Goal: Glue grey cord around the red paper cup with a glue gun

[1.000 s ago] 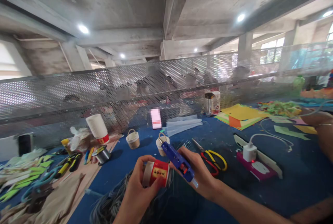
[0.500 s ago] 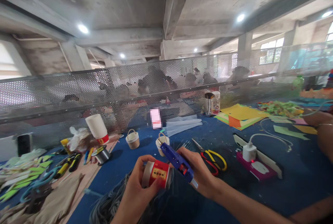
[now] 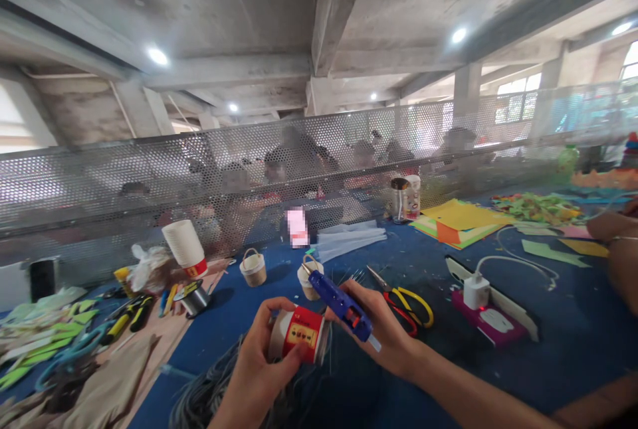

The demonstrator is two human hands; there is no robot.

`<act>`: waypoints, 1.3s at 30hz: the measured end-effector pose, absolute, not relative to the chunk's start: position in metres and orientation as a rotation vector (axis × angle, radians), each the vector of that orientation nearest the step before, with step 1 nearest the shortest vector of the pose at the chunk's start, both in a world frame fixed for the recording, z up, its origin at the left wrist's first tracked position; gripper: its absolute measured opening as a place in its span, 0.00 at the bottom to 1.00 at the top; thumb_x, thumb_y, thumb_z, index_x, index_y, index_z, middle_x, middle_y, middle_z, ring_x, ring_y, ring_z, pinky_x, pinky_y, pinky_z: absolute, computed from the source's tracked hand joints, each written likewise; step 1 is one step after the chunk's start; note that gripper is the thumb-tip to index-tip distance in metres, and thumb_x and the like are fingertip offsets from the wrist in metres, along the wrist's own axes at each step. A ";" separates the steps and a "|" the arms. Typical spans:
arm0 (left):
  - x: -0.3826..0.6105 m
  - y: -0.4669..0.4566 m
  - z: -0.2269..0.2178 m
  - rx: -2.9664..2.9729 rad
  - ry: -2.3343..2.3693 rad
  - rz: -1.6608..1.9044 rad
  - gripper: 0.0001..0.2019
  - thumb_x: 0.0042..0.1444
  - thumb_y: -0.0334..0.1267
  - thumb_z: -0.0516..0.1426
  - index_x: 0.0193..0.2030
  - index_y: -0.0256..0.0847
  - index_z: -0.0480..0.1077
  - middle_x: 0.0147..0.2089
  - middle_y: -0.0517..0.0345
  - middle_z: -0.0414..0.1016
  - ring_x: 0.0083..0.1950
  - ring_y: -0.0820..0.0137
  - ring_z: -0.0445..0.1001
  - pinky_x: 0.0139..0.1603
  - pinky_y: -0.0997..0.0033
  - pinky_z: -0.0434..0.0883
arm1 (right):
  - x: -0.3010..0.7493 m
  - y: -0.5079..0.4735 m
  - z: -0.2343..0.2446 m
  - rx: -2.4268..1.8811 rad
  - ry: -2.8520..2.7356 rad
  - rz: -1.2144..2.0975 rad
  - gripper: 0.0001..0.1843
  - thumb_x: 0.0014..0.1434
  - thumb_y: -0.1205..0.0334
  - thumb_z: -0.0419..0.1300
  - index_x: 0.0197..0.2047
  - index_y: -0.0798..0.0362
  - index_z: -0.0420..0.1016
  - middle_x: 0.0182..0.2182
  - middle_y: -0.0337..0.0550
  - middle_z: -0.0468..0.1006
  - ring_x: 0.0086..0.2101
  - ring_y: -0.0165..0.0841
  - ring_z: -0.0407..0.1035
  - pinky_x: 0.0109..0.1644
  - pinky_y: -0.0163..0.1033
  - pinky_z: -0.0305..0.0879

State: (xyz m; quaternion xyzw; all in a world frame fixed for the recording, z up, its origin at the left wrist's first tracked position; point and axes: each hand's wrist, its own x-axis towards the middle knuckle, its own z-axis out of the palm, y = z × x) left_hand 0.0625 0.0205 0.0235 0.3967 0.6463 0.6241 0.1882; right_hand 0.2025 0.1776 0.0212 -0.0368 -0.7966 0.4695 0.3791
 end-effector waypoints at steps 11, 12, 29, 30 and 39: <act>0.066 0.019 0.032 1.092 1.823 1.738 0.23 0.47 0.40 0.65 0.47 0.46 0.58 0.25 0.72 0.68 0.21 0.79 0.59 0.21 0.82 0.56 | 0.204 0.177 0.026 -0.075 -1.978 1.380 0.10 0.59 0.56 0.66 0.36 0.52 0.72 0.29 0.38 0.74 0.32 0.33 0.68 0.39 0.35 0.67; 0.065 0.019 0.031 1.095 1.816 1.727 0.24 0.47 0.41 0.65 0.47 0.46 0.58 0.25 0.72 0.68 0.21 0.78 0.59 0.21 0.82 0.56 | 0.203 0.177 0.025 -0.080 -1.954 1.407 0.11 0.58 0.55 0.67 0.36 0.52 0.72 0.29 0.37 0.74 0.32 0.33 0.68 0.39 0.35 0.68; 0.061 0.021 0.025 1.092 1.772 1.807 0.24 0.47 0.44 0.66 0.46 0.46 0.59 0.25 0.71 0.69 0.21 0.79 0.60 0.23 0.81 0.56 | 0.178 0.176 -0.009 -0.203 -1.582 1.656 0.19 0.49 0.47 0.72 0.36 0.49 0.74 0.32 0.41 0.77 0.34 0.36 0.72 0.43 0.42 0.72; 0.061 0.021 0.025 1.099 1.750 1.818 0.25 0.47 0.45 0.67 0.46 0.45 0.59 0.25 0.70 0.69 0.21 0.79 0.60 0.23 0.81 0.57 | 0.175 0.177 -0.010 -0.218 -1.555 1.651 0.18 0.49 0.47 0.72 0.35 0.49 0.74 0.31 0.40 0.77 0.33 0.35 0.71 0.40 0.40 0.72; 0.060 0.020 0.029 1.053 1.763 1.888 0.27 0.46 0.46 0.68 0.48 0.46 0.59 0.30 0.66 0.75 0.26 0.75 0.68 0.28 0.78 0.65 | 0.178 0.174 0.016 -0.335 -1.618 1.769 0.20 0.43 0.52 0.75 0.30 0.52 0.70 0.26 0.35 0.72 0.22 0.26 0.61 0.23 0.32 0.62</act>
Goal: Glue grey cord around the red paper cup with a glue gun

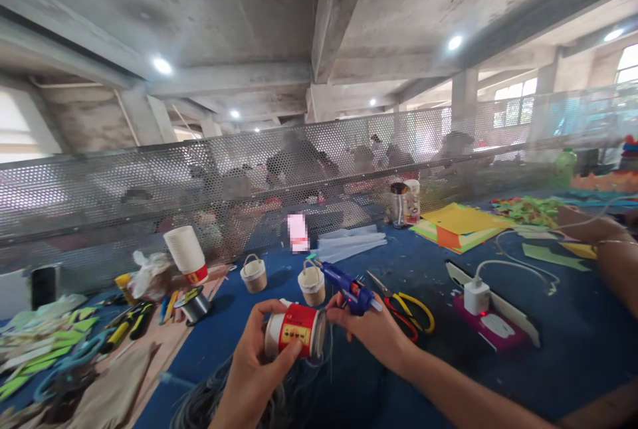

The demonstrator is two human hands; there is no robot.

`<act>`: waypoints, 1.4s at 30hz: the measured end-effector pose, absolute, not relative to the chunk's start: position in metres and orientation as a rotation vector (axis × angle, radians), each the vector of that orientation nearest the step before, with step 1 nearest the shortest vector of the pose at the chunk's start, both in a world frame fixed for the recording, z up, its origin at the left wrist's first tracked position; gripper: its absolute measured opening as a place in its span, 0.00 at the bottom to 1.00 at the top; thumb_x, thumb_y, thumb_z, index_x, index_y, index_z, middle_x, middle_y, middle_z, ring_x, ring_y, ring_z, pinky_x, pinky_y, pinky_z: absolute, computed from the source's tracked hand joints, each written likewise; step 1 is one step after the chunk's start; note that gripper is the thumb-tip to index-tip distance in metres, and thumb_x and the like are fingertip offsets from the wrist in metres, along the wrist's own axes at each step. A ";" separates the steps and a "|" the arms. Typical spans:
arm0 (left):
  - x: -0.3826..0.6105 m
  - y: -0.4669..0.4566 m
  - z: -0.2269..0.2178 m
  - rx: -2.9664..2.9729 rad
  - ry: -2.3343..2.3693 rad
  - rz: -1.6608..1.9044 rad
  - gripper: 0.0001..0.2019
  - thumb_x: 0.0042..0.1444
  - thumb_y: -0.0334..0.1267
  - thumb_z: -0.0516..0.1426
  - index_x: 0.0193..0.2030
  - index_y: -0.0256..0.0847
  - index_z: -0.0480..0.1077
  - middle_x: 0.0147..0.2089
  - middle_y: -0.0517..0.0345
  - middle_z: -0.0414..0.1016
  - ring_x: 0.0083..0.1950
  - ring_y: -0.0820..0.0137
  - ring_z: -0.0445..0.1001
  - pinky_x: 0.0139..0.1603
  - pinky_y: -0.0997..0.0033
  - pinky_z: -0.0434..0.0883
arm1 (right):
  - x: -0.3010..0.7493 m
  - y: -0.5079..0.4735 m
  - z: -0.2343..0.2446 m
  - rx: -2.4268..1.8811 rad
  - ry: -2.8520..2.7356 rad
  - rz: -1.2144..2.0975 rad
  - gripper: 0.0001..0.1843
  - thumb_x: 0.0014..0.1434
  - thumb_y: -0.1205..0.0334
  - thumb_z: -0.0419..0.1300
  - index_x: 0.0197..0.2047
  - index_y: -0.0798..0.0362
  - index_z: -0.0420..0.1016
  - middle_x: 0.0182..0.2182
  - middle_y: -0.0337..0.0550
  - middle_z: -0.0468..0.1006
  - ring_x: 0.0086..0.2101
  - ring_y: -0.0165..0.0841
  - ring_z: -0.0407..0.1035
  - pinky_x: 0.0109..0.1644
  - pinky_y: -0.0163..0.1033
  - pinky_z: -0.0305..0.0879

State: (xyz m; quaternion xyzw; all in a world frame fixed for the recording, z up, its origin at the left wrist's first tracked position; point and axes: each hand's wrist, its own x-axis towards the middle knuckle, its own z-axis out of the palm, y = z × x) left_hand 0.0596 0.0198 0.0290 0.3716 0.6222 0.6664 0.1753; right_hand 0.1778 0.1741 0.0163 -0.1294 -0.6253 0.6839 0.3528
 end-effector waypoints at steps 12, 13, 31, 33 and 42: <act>0.062 0.019 0.025 1.131 1.801 1.820 0.24 0.48 0.46 0.66 0.48 0.46 0.60 0.29 0.67 0.72 0.24 0.75 0.64 0.25 0.78 0.60 | 0.175 0.187 0.008 -0.362 -1.688 1.683 0.13 0.50 0.56 0.70 0.31 0.53 0.72 0.25 0.35 0.74 0.20 0.24 0.59 0.26 0.34 0.59; 0.064 0.019 0.026 1.132 1.812 1.817 0.24 0.47 0.46 0.65 0.47 0.46 0.60 0.29 0.67 0.71 0.24 0.75 0.64 0.25 0.78 0.60 | 0.176 0.188 0.009 -0.362 -1.691 1.682 0.13 0.50 0.55 0.70 0.31 0.53 0.72 0.26 0.35 0.75 0.20 0.24 0.59 0.26 0.34 0.59; 0.076 0.015 0.032 1.086 1.772 1.856 0.22 0.47 0.44 0.66 0.45 0.47 0.61 0.29 0.67 0.72 0.26 0.74 0.66 0.27 0.78 0.64 | 0.180 0.183 0.016 -0.382 -1.736 1.745 0.12 0.49 0.57 0.69 0.29 0.53 0.71 0.23 0.34 0.71 0.22 0.26 0.59 0.27 0.34 0.57; 0.076 0.015 0.032 1.080 1.803 1.879 0.22 0.47 0.44 0.66 0.46 0.47 0.61 0.29 0.68 0.72 0.26 0.74 0.67 0.27 0.78 0.64 | 0.180 0.183 0.016 -0.379 -1.745 1.740 0.12 0.49 0.58 0.68 0.29 0.54 0.71 0.24 0.34 0.71 0.22 0.26 0.58 0.27 0.34 0.57; 0.074 0.014 0.032 1.115 1.893 1.897 0.21 0.48 0.44 0.66 0.46 0.47 0.62 0.31 0.66 0.73 0.28 0.73 0.67 0.30 0.77 0.67 | 0.180 0.186 0.011 -0.332 -1.702 1.764 0.13 0.49 0.58 0.70 0.29 0.53 0.70 0.28 0.36 0.73 0.25 0.27 0.60 0.27 0.33 0.58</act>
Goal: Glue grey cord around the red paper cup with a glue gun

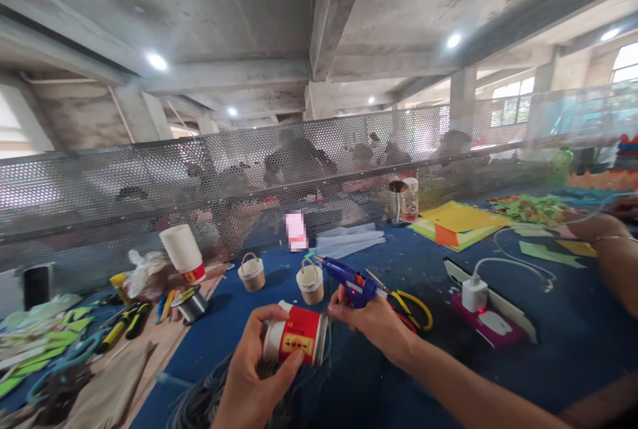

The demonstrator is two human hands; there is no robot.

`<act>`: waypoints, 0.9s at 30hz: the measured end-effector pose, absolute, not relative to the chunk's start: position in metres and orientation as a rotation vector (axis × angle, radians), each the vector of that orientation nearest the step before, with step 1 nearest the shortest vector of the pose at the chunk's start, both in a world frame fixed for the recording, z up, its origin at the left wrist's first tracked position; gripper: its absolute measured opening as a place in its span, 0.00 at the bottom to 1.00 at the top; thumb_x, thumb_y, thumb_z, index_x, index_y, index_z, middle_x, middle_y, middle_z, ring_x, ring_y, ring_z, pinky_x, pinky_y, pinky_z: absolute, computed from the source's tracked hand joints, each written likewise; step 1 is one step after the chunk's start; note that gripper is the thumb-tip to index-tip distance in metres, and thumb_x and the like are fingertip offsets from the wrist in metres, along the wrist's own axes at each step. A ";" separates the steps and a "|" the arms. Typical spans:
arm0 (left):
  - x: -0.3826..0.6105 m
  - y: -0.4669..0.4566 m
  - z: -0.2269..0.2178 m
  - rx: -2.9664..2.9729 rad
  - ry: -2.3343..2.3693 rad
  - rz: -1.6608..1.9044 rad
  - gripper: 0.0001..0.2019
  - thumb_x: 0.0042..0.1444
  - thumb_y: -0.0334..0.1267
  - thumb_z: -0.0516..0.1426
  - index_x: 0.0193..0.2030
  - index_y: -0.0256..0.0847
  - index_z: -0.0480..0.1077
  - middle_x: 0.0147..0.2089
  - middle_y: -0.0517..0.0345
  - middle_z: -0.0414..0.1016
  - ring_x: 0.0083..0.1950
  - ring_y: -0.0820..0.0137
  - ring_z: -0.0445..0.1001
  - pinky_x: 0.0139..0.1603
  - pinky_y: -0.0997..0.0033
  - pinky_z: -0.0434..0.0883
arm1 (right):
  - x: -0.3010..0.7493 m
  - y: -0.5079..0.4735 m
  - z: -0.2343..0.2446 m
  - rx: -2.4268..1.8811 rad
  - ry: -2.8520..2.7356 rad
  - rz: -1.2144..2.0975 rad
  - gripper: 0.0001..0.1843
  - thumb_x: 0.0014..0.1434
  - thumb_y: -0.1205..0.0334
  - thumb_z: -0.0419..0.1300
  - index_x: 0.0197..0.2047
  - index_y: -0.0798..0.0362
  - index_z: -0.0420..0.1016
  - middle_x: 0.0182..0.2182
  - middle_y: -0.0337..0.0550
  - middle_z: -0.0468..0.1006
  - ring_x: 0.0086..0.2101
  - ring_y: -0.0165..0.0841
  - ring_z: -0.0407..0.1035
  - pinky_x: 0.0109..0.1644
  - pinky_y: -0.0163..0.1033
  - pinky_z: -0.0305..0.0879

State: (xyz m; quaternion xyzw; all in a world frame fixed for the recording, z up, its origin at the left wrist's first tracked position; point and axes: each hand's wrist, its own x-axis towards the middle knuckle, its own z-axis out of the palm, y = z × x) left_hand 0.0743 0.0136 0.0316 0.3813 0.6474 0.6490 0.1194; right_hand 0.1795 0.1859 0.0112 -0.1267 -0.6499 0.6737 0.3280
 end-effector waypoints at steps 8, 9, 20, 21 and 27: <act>0.071 0.014 0.031 1.087 1.817 1.881 0.23 0.47 0.44 0.66 0.46 0.47 0.61 0.30 0.68 0.72 0.26 0.75 0.65 0.28 0.80 0.64 | 0.181 0.185 0.016 -0.341 -1.653 1.762 0.17 0.48 0.56 0.70 0.30 0.53 0.66 0.28 0.36 0.73 0.23 0.25 0.59 0.26 0.33 0.58; 0.071 0.013 0.031 1.088 1.814 1.877 0.23 0.47 0.44 0.66 0.46 0.46 0.61 0.30 0.68 0.73 0.27 0.75 0.65 0.28 0.79 0.64 | 0.181 0.185 0.016 -0.342 -1.660 1.765 0.17 0.48 0.55 0.70 0.30 0.53 0.66 0.28 0.36 0.73 0.23 0.25 0.58 0.26 0.33 0.57; 0.072 0.014 0.029 1.083 1.745 1.892 0.23 0.46 0.44 0.67 0.45 0.46 0.61 0.30 0.67 0.72 0.26 0.75 0.66 0.27 0.80 0.65 | 0.181 0.180 0.021 -0.350 -1.705 1.789 0.14 0.48 0.58 0.69 0.27 0.53 0.66 0.26 0.36 0.72 0.23 0.24 0.56 0.27 0.33 0.55; 0.072 0.014 0.029 1.084 1.742 1.890 0.23 0.46 0.44 0.67 0.45 0.46 0.61 0.30 0.67 0.72 0.26 0.75 0.66 0.27 0.80 0.65 | 0.181 0.179 0.021 -0.351 -1.708 1.794 0.14 0.48 0.59 0.69 0.27 0.54 0.67 0.26 0.36 0.72 0.23 0.25 0.56 0.26 0.33 0.55; 0.073 0.013 0.025 1.121 1.801 1.896 0.22 0.47 0.44 0.67 0.45 0.47 0.62 0.31 0.68 0.72 0.27 0.74 0.67 0.29 0.80 0.67 | 0.176 0.180 0.013 -0.345 -1.700 1.823 0.11 0.48 0.60 0.69 0.28 0.54 0.70 0.23 0.34 0.70 0.21 0.24 0.57 0.24 0.32 0.55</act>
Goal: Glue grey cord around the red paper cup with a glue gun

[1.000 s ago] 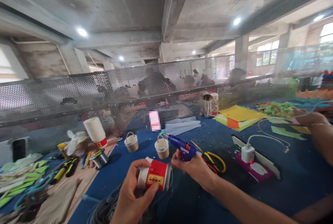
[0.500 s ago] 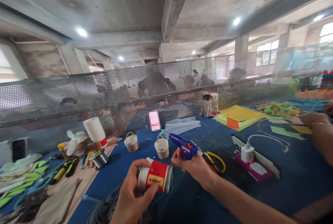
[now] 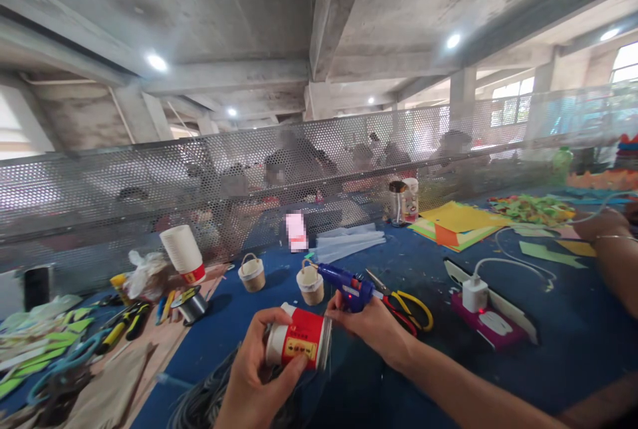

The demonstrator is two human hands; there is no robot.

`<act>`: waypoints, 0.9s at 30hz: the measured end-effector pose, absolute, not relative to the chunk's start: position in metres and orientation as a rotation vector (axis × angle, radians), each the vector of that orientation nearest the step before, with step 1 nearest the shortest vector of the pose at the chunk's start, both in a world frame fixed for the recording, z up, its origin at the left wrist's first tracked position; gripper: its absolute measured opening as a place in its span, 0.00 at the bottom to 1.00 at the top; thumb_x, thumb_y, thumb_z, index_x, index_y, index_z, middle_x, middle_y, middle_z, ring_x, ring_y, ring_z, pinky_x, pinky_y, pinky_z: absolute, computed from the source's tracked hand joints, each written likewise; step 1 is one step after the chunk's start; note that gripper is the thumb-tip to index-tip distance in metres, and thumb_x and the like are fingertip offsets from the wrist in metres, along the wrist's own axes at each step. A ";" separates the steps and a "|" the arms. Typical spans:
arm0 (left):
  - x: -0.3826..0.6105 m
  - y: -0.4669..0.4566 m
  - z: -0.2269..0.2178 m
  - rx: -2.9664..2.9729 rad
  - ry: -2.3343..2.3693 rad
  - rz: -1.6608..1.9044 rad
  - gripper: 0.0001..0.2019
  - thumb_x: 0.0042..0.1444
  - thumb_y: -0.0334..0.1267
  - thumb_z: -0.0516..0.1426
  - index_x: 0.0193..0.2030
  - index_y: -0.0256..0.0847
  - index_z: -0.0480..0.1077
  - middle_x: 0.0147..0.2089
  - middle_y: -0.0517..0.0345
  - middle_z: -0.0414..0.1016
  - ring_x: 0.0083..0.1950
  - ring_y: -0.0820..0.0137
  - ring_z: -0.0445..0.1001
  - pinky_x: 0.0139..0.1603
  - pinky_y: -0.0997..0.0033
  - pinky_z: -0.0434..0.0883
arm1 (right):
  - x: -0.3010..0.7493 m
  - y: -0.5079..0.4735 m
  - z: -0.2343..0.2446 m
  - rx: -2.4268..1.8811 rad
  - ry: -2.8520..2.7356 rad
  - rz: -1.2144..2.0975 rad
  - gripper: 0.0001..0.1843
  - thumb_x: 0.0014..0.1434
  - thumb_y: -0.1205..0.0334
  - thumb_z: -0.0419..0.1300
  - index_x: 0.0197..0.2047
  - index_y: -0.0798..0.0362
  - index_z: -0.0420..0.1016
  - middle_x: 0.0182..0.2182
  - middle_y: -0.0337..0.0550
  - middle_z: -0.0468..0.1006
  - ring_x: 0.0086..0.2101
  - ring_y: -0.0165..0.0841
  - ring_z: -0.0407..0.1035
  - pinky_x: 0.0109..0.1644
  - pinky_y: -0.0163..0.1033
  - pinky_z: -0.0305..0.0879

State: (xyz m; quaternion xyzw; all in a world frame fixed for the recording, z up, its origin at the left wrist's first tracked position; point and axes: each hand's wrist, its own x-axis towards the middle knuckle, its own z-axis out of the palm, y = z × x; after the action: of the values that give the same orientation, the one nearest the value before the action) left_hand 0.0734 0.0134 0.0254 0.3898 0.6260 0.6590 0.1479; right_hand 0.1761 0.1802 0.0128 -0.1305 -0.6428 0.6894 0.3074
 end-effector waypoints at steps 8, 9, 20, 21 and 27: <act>0.073 0.015 0.024 1.132 1.942 2.011 0.23 0.49 0.47 0.66 0.47 0.48 0.62 0.34 0.66 0.78 0.33 0.69 0.76 0.37 0.75 0.72 | 0.177 0.183 0.014 -0.407 -1.653 1.709 0.13 0.49 0.59 0.71 0.29 0.54 0.70 0.21 0.31 0.68 0.20 0.24 0.58 0.24 0.31 0.57; 0.072 0.016 0.023 1.139 1.945 2.012 0.23 0.49 0.47 0.66 0.48 0.48 0.62 0.34 0.65 0.79 0.33 0.69 0.77 0.38 0.74 0.73 | 0.178 0.182 0.014 -0.389 -1.641 1.731 0.13 0.50 0.58 0.70 0.30 0.54 0.70 0.22 0.31 0.70 0.19 0.24 0.59 0.24 0.31 0.57; 0.060 0.022 0.001 1.321 1.978 1.881 0.25 0.54 0.45 0.64 0.56 0.46 0.62 0.50 0.52 0.79 0.45 0.60 0.80 0.50 0.62 0.75 | 0.178 0.174 0.013 -0.276 -1.636 1.809 0.12 0.50 0.61 0.69 0.32 0.53 0.69 0.26 0.33 0.73 0.20 0.23 0.60 0.25 0.31 0.59; 0.060 0.022 0.002 1.335 2.005 1.862 0.27 0.53 0.45 0.65 0.58 0.46 0.63 0.52 0.51 0.78 0.47 0.59 0.80 0.51 0.61 0.75 | 0.178 0.174 0.014 -0.304 -1.641 1.806 0.13 0.49 0.60 0.70 0.32 0.53 0.69 0.25 0.32 0.72 0.20 0.23 0.59 0.25 0.31 0.59; 0.059 0.021 0.019 1.093 1.815 1.897 0.32 0.56 0.51 0.61 0.63 0.45 0.59 0.44 0.56 0.79 0.39 0.63 0.78 0.41 0.66 0.77 | 0.179 0.159 0.008 -0.338 -1.512 1.880 0.17 0.45 0.57 0.74 0.32 0.52 0.71 0.27 0.33 0.72 0.27 0.27 0.65 0.34 0.33 0.66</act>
State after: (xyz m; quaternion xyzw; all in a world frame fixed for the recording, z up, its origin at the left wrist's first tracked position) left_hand 0.0590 0.0213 0.0193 0.3800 0.6312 0.6598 0.1481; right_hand 0.1793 0.1585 0.0083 -0.1302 -0.5824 0.7243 0.3454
